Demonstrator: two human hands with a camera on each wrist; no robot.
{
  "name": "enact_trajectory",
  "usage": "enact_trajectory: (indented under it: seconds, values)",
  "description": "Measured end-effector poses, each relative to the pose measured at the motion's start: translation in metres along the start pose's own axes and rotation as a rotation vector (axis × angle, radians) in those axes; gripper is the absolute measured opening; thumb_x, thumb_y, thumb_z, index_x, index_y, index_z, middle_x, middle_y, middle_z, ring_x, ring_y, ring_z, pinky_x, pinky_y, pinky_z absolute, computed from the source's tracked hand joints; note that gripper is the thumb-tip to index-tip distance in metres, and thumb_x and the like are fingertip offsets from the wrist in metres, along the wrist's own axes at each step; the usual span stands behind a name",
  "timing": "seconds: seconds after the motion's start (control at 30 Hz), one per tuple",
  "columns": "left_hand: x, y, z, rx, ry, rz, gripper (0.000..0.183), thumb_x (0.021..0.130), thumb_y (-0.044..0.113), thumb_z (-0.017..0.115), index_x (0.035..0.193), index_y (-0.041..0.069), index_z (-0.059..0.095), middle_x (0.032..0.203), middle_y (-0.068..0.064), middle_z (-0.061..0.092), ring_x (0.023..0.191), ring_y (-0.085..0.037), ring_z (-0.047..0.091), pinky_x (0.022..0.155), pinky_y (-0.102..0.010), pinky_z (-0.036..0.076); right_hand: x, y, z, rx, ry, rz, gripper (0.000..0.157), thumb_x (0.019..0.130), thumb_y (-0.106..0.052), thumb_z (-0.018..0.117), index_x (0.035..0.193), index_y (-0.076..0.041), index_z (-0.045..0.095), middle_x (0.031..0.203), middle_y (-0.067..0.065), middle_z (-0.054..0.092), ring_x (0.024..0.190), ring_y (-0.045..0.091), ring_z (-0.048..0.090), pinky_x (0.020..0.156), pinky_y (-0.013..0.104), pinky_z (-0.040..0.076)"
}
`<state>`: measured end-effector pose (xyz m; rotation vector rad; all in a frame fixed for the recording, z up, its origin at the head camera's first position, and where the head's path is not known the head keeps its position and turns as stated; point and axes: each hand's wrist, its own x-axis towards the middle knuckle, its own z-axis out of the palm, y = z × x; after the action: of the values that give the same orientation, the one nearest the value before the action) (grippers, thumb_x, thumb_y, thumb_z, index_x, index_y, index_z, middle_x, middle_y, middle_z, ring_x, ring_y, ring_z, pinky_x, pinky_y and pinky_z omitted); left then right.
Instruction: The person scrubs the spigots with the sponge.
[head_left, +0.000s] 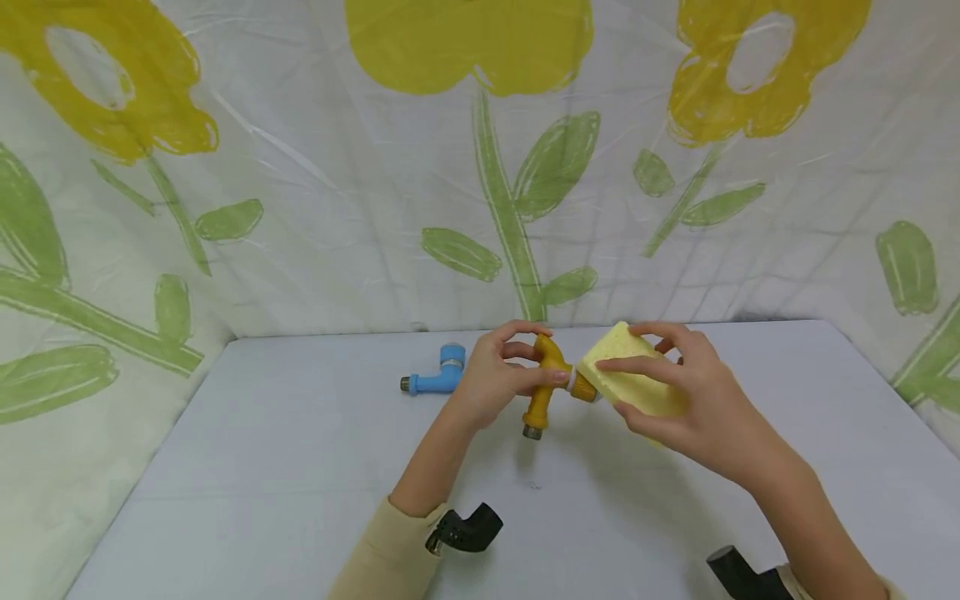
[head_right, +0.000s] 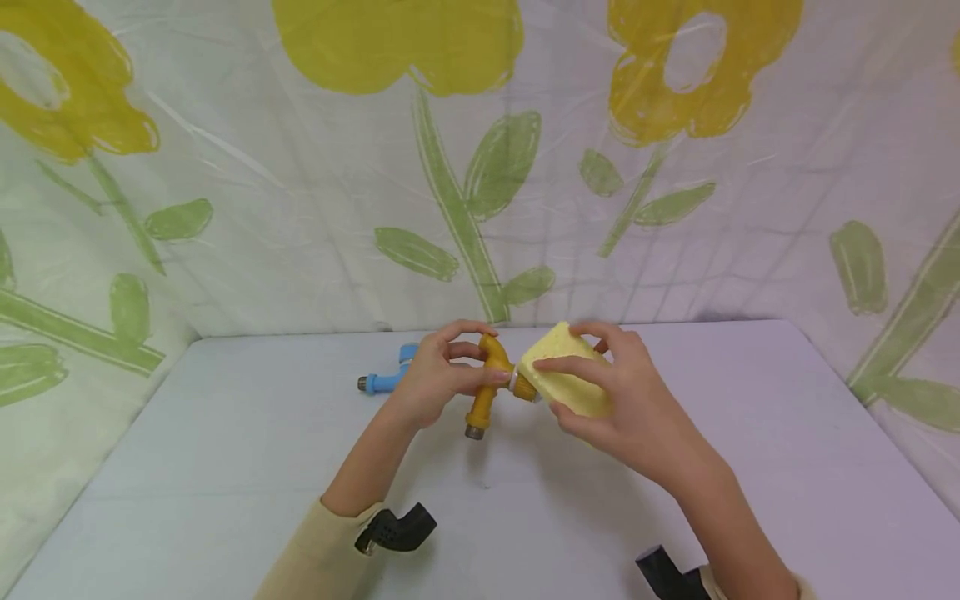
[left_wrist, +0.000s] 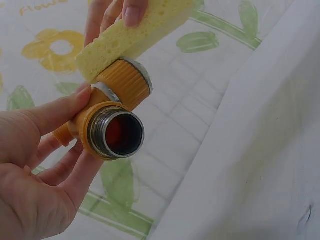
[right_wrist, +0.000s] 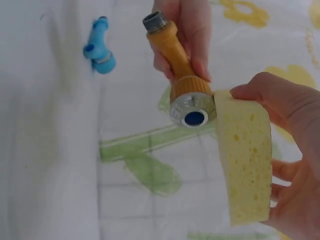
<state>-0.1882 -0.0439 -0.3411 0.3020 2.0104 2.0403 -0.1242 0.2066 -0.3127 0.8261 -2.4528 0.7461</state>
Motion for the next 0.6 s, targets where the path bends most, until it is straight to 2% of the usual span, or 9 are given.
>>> enact_trajectory:
  seconds: [0.2,0.37,0.47,0.6]
  values:
    - [0.0016,-0.0017,0.0025,-0.047,0.058,-0.024,0.045,0.088,0.001,0.084,0.128,0.003,0.065,0.098,-0.015,0.071,0.072,-0.02,0.075,0.075,-0.042,0.067,0.0003,-0.0066,0.0014,-0.076,0.026,-0.063,0.051,0.072,-0.007,0.09,0.117,-0.028,0.08,0.136,0.017,0.057,0.107,0.029,0.051,0.069,0.041,0.053]
    - [0.0027,-0.0025,0.0041,-0.084,0.111,-0.059,0.037,0.089,0.003,0.083,0.117,0.001,0.06,0.087,-0.009,0.068,0.064,-0.016,0.072,0.071,-0.037,0.067,-0.0005,-0.0092,-0.0006,-0.108,0.017,-0.088,0.05,0.071,-0.009,0.09,0.115,-0.03,0.081,0.135,0.016,0.058,0.108,0.029,0.052,0.069,0.042,0.055]
    - [0.0025,-0.0027,0.005,-0.113,0.115,-0.086,0.034,0.09,0.003,0.083,0.111,0.003,0.056,0.087,-0.01,0.071,0.062,-0.015,0.072,0.07,-0.035,0.067,-0.0006,-0.0087,0.0002,-0.117,0.033,-0.098,0.049,0.07,-0.008,0.089,0.114,-0.029,0.081,0.135,0.016,0.058,0.108,0.029,0.052,0.069,0.043,0.056]
    - [0.0024,-0.0028,0.0065,-0.138,0.106,-0.11,0.034,0.091,0.004,0.082,0.107,0.005,0.053,0.092,-0.014,0.075,0.063,-0.015,0.073,0.069,-0.034,0.067,0.0014,-0.0065,0.0063,-0.128,0.102,-0.14,0.052,0.067,-0.005,0.09,0.113,-0.027,0.082,0.134,0.021,0.06,0.106,0.037,0.055,0.072,0.05,0.056]
